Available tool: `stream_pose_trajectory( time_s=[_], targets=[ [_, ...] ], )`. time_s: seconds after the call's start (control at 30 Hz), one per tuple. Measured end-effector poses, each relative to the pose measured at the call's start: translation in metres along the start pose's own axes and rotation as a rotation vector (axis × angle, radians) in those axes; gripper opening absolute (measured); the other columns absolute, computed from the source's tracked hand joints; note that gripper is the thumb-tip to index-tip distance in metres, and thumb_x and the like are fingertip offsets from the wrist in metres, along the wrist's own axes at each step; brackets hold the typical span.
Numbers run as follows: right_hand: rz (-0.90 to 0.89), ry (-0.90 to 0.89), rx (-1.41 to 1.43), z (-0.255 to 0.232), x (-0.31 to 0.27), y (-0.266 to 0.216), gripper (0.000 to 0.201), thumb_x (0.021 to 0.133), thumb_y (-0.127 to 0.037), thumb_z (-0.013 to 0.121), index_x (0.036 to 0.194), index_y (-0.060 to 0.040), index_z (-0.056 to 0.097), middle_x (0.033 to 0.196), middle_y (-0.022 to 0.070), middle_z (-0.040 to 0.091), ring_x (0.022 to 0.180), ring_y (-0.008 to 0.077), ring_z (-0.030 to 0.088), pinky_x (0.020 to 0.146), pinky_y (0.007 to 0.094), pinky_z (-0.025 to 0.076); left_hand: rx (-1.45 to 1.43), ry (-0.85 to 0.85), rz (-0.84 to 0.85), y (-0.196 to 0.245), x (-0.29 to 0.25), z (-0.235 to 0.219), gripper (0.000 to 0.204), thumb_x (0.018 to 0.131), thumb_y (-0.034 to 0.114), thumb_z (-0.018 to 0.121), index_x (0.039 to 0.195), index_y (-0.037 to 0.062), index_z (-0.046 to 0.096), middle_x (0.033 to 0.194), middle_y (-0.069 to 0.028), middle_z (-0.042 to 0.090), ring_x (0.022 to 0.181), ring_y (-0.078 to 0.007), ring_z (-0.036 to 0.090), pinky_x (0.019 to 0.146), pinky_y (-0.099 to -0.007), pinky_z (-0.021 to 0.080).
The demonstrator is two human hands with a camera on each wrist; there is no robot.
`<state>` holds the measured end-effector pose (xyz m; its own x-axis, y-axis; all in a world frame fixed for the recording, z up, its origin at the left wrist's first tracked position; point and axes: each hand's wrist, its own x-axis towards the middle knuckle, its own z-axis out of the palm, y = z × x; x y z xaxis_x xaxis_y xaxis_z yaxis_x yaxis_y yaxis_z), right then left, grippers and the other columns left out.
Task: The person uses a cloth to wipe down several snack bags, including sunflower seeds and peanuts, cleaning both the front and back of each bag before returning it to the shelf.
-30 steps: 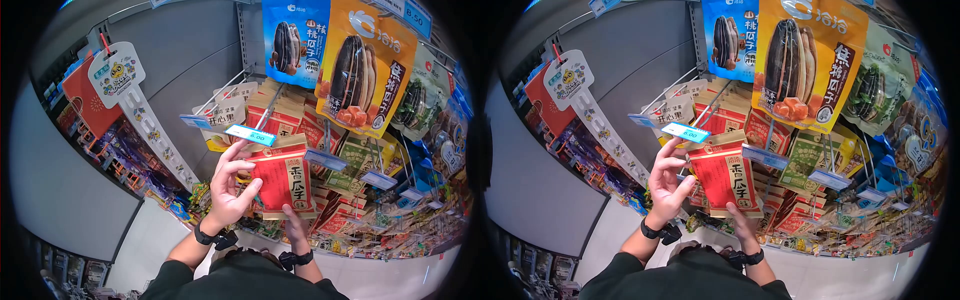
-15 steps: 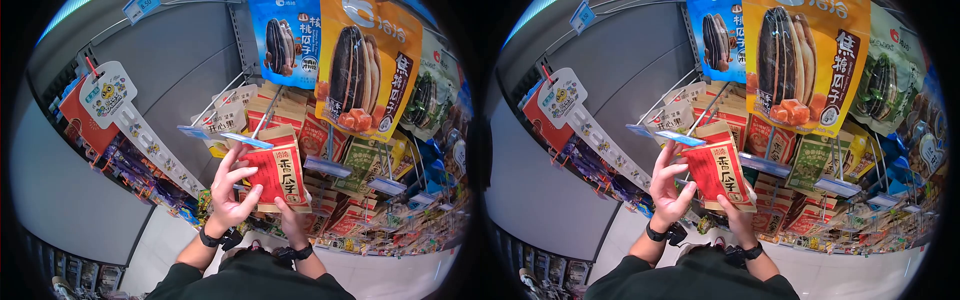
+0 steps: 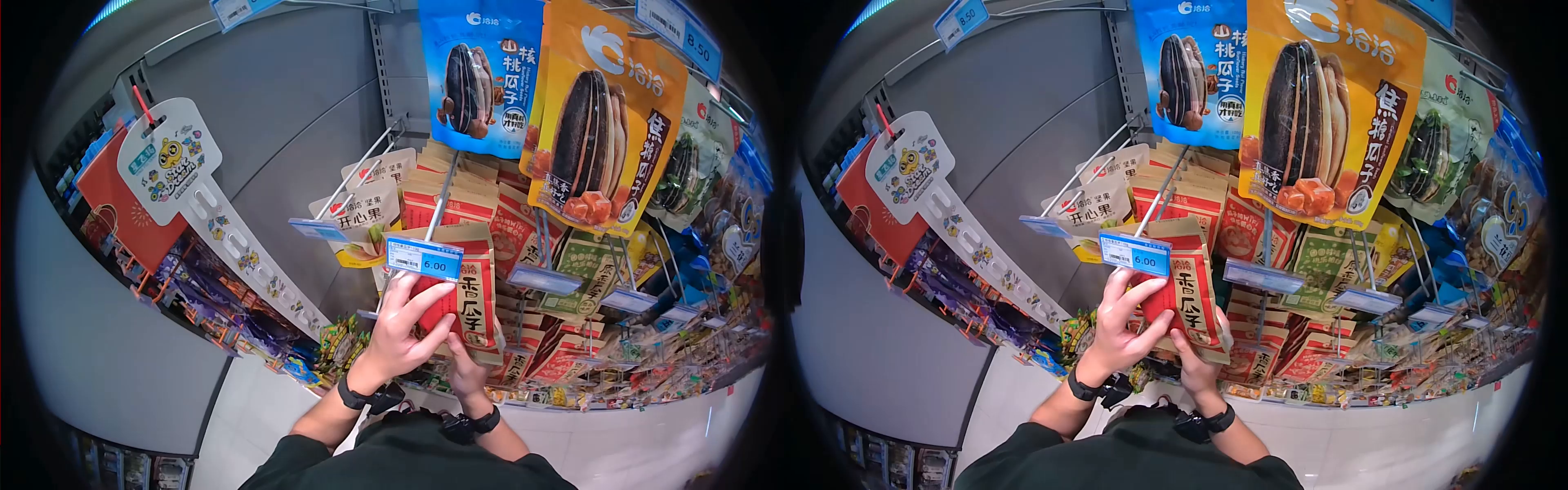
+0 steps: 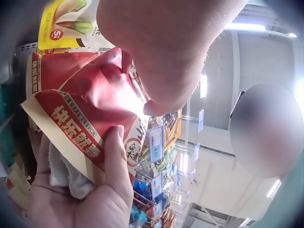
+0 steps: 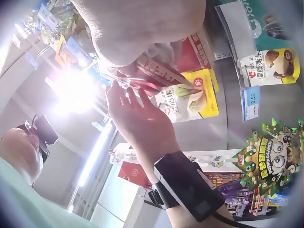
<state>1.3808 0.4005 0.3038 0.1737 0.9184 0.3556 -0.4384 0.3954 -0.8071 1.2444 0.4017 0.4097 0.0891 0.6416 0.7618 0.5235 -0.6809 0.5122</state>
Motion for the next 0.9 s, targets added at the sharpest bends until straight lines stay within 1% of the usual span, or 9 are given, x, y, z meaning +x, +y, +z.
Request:
stream_pose_trajectory(
  time_s=[0.1,0.17,0.23,0.27,0.4,0.53,0.6,0.7,0.9],
  targets=[
    [-0.072,0.004,-0.104,-0.006,-0.003,0.01,0.067,0.087,-0.005,0.079,0.144,0.0014,0.045,0.131,0.0106,0.061,0.118,0.0187,0.062,0.103,0.0345,0.049,0.148,-0.029,0.03,0.0,0.006,0.001,0.05,0.083,0.016,0.078,0.132,0.0089,0.067,0.135,-0.0242,0.055,0.123,-0.0425,0.054,0.106,-0.0497,0.042],
    [-0.154,-0.017,-0.222,-0.006,-0.005,0.009,0.066,0.088,-0.004,0.079,0.144,0.0009,0.045,0.132,0.0104,0.061,0.118,0.0188,0.062,0.103,0.0345,0.049,0.153,-0.09,0.042,-0.008,0.002,0.003,0.057,0.087,0.022,0.075,0.139,0.004,0.06,0.145,-0.028,0.049,0.131,-0.0464,0.049,0.112,-0.0525,0.036],
    [-0.079,-0.036,-0.126,0.0,-0.007,0.001,0.067,0.089,-0.002,0.076,0.146,-0.0001,0.042,0.133,0.0105,0.06,0.119,0.0191,0.062,0.104,0.035,0.049,0.188,-0.121,0.002,-0.014,-0.002,0.009,0.069,0.089,0.025,0.072,0.147,-0.0041,0.049,0.152,-0.0308,0.042,0.141,-0.0488,0.04,0.117,-0.0546,0.029],
    [-0.108,-0.107,-0.266,-0.006,-0.004,0.001,0.069,0.089,-0.001,0.075,0.148,-0.0007,0.038,0.134,0.0107,0.06,0.12,0.0186,0.061,0.104,0.0354,0.049,0.202,-0.178,0.025,-0.02,-0.004,0.011,0.08,0.093,0.026,0.066,0.154,-0.0122,0.03,0.159,-0.0331,0.032,0.152,-0.0478,0.025,0.123,-0.0569,0.017],
    [0.088,-0.112,-0.184,-0.011,-0.013,0.007,0.069,0.09,-0.001,0.074,0.148,-0.002,0.036,0.134,0.0109,0.059,0.12,0.0182,0.061,0.103,0.0348,0.05,0.236,-0.193,0.028,-0.031,-0.01,0.017,0.079,0.097,0.037,0.062,0.155,-0.0083,0.033,0.161,-0.0328,0.029,0.152,-0.0477,0.024,0.124,-0.0579,0.011],
    [0.164,-0.164,-0.096,-0.014,-0.016,0.01,0.058,0.098,-0.005,0.063,0.152,-0.0023,0.043,0.145,0.011,0.056,0.13,0.0215,0.057,0.108,0.0371,0.048,0.3,-0.187,0.065,-0.034,-0.003,0.016,0.069,0.096,0.043,0.063,0.152,0.0056,0.048,0.151,-0.0318,0.043,0.144,-0.0476,0.037,0.12,-0.0561,0.021],
    [0.273,-0.164,-0.031,-0.01,-0.012,0.002,0.059,0.094,-0.002,0.07,0.145,-0.0039,0.041,0.123,0.0079,0.065,0.114,0.0153,0.063,0.099,0.0328,0.052,0.309,-0.183,0.095,-0.037,0.0,0.014,0.06,0.096,0.045,0.061,0.149,0.0153,0.055,0.148,-0.0284,0.047,0.142,-0.0447,0.04,0.118,-0.0548,0.023],
    [0.29,-0.165,0.034,-0.005,-0.011,0.005,0.043,0.096,-0.004,0.069,0.136,-0.0031,0.054,0.118,0.006,0.068,0.106,0.0131,0.065,0.09,0.0306,0.055,0.313,-0.237,0.113,-0.036,0.006,0.009,0.062,0.095,0.043,0.063,0.149,0.0127,0.055,0.157,-0.0304,0.038,0.149,-0.0434,0.034,0.12,-0.0545,0.02],
    [0.325,-0.097,0.055,0.013,0.0,-0.003,0.032,0.095,-0.004,0.07,0.127,-0.0032,0.064,0.12,0.0045,0.068,0.097,0.012,0.066,0.083,0.0293,0.055,0.303,-0.255,0.096,-0.036,0.029,0.004,0.062,0.087,0.026,0.071,0.146,0.0141,0.059,0.153,-0.0277,0.046,0.142,-0.0408,0.042,0.114,-0.0529,0.028]
  ],
)
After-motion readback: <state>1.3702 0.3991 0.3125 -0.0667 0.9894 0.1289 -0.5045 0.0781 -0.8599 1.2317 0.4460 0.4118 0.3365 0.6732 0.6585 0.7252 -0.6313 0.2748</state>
